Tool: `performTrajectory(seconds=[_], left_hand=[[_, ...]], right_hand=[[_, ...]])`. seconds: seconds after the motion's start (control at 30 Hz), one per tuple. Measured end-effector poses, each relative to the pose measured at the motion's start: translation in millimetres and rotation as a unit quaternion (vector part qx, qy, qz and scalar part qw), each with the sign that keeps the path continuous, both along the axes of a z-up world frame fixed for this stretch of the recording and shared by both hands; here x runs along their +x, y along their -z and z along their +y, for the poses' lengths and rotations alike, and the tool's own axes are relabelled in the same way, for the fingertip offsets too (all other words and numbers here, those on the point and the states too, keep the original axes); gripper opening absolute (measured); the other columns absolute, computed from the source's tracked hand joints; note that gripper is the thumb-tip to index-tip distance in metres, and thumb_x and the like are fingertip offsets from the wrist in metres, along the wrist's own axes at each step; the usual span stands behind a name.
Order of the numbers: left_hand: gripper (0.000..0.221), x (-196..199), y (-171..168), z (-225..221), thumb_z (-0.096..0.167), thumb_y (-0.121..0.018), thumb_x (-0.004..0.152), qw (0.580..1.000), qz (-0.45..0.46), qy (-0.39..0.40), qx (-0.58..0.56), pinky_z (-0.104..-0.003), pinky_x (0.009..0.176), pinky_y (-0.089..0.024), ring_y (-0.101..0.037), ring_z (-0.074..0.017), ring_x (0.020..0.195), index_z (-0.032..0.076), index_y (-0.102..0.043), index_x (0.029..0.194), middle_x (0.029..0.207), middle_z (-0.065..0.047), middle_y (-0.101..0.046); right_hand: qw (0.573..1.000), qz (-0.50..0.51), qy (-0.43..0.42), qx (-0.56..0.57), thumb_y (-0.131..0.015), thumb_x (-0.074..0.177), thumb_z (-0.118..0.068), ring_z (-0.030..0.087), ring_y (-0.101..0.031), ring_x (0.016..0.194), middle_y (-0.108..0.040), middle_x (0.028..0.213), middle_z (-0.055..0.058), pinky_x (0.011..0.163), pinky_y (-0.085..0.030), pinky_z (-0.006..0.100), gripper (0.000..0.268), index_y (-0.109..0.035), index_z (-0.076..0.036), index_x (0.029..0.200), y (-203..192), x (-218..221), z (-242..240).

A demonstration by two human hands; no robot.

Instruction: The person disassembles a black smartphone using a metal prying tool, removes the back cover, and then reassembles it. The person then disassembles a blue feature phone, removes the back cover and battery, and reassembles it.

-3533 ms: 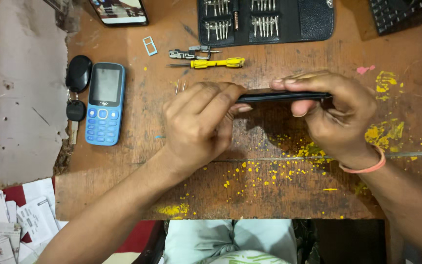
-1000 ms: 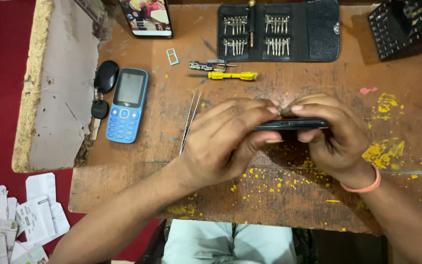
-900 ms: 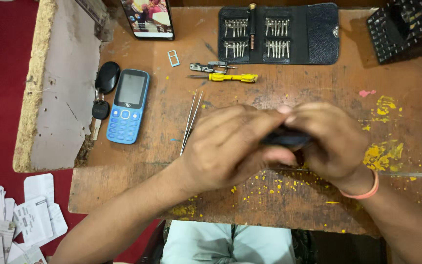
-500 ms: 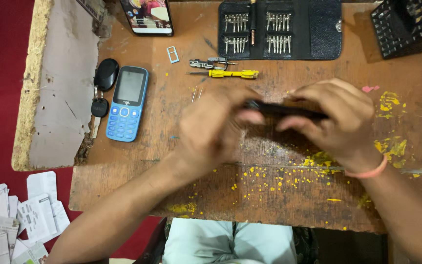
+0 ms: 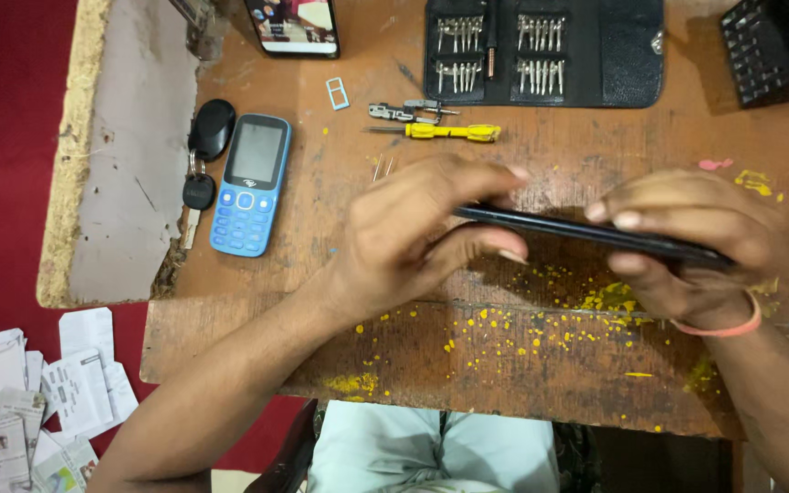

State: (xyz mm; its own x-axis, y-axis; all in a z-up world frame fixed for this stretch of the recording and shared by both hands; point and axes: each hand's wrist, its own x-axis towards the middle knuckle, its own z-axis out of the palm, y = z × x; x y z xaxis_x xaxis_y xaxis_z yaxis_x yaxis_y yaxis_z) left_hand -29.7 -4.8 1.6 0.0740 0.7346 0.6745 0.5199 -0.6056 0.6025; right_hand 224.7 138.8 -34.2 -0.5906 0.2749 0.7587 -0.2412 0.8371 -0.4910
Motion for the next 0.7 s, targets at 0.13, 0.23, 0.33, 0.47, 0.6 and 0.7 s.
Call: performTrajectory(seconds=[0.13, 0.23, 0.33, 0.47, 0.6, 0.7], left_hand=[[0.038, 2, -2, 2, 0.023, -0.085, 0.095, 0.999, 0.012, 0.038, -0.003, -0.032, 0.09, -0.062, -0.075, -0.0225, 0.101, 0.002, -0.066, 0.121, 0.107, -0.009, -0.072], [0.037, 3, -4, 3, 0.02, -0.083, 0.094, 0.999, 0.036, 0.024, 0.018, -0.034, 0.089, -0.062, -0.074, -0.0256, 0.1, 0.0, -0.066, 0.119, 0.106, -0.012, -0.072], [0.032, 4, -9, 2, 0.018, -0.081, 0.094, 0.996, 0.069, 0.016, 0.048, -0.036, 0.084, -0.063, -0.074, -0.0277, 0.097, -0.003, -0.066, 0.113, 0.103, -0.014, -0.072], [0.028, 1, -15, -5, 0.02, -0.079, 0.102, 0.99, 0.121, -0.008, 0.078, -0.035, 0.079, -0.062, -0.075, -0.0256, 0.094, -0.003, -0.067, 0.114, 0.104, -0.013, -0.072], [0.02, 3, -10, -11, 0.012, -0.076, 0.094, 0.985, 0.138, -0.03, 0.1, -0.037, 0.077, -0.065, -0.075, -0.025, 0.083, -0.004, -0.068, 0.102, 0.094, -0.014, -0.073], [0.019, 0, -2, -4, 0.016, -0.076, 0.1, 0.993, 0.118, 0.003, 0.023, -0.037, 0.073, -0.061, -0.073, -0.024, 0.079, -0.001, -0.067, 0.099, 0.089, -0.012, -0.072]], right_hand=[[0.999, -0.032, -0.013, 0.029, -0.067, 0.099, -0.02, 0.027, -0.075, 0.089, -0.072, 0.097, 0.017, 0.079, -0.065, 0.041, 0.021, -0.06, -0.002, 0.104, -20, 5, -3], [0.998, -0.048, -0.009, 0.043, -0.065, 0.1, -0.021, 0.029, -0.075, 0.092, -0.072, 0.101, 0.019, 0.081, -0.065, 0.039, 0.023, -0.058, -0.001, 0.107, -26, 4, -7], [0.999, -0.043, -0.015, 0.013, -0.064, 0.101, -0.017, 0.028, -0.076, 0.094, -0.072, 0.102, 0.019, 0.082, -0.065, 0.038, 0.02, -0.057, -0.001, 0.11, -26, 3, -12], [0.998, -0.049, 0.005, -0.05, -0.064, 0.105, -0.019, 0.025, -0.076, 0.097, -0.073, 0.107, 0.018, 0.087, -0.065, 0.038, 0.019, -0.059, -0.003, 0.113, -26, 5, -22], [0.994, -0.022, 0.01, -0.108, -0.066, 0.104, -0.022, 0.025, -0.076, 0.095, -0.073, 0.103, 0.017, 0.081, -0.065, 0.034, 0.02, -0.064, -0.003, 0.109, -17, 5, -29], [0.993, 0.0, 0.014, -0.121, -0.069, 0.102, -0.021, 0.023, -0.079, 0.09, -0.074, 0.097, 0.015, 0.072, -0.064, 0.03, 0.021, -0.069, 0.0, 0.103, -2, -1, -28]])
